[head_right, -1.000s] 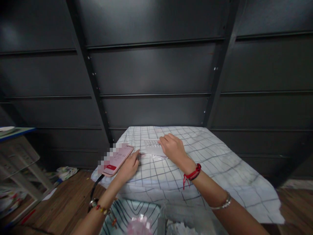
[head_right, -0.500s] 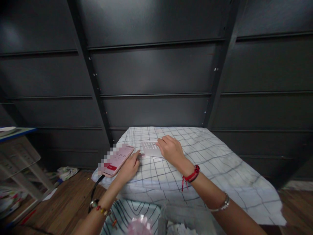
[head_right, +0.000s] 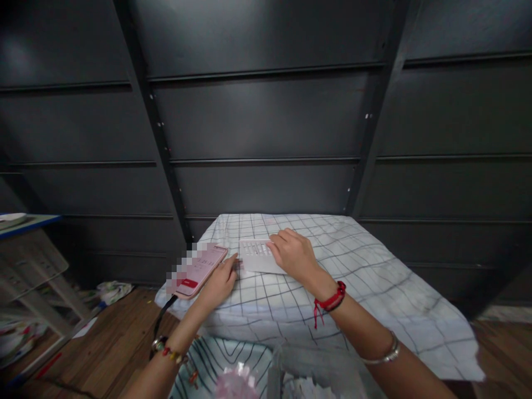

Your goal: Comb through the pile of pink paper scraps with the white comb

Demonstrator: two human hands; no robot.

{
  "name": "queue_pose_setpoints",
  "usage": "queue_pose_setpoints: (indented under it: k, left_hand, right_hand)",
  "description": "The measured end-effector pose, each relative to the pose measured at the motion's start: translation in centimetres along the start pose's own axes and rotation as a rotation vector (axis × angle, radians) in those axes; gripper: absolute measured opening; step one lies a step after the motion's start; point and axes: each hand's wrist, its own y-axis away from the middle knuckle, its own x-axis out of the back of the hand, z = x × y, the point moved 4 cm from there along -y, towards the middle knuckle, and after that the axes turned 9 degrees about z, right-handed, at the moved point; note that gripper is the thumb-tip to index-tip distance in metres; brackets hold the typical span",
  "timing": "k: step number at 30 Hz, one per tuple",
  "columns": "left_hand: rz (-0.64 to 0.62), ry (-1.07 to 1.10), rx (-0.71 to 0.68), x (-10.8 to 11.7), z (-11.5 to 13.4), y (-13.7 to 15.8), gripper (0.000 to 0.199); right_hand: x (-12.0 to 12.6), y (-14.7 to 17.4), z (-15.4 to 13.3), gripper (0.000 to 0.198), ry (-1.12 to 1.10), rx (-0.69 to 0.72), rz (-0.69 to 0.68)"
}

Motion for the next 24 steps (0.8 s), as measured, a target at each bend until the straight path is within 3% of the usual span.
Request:
queue_pose_setpoints:
  k: [16,24]
  left_hand:
    - [0.021,0.007,-0.011,-0.2,-0.3,0.0,0.048]
    - [0.016,0.003,-0.009,-0.2,-0.2,0.0,0.051]
  right_hand:
    - [0.3,0.3,0.2,0.023,-0.006,-0.038,0.058]
    - [-0.9,0.1,-0.6,0.023,0.030,0.003,0.023]
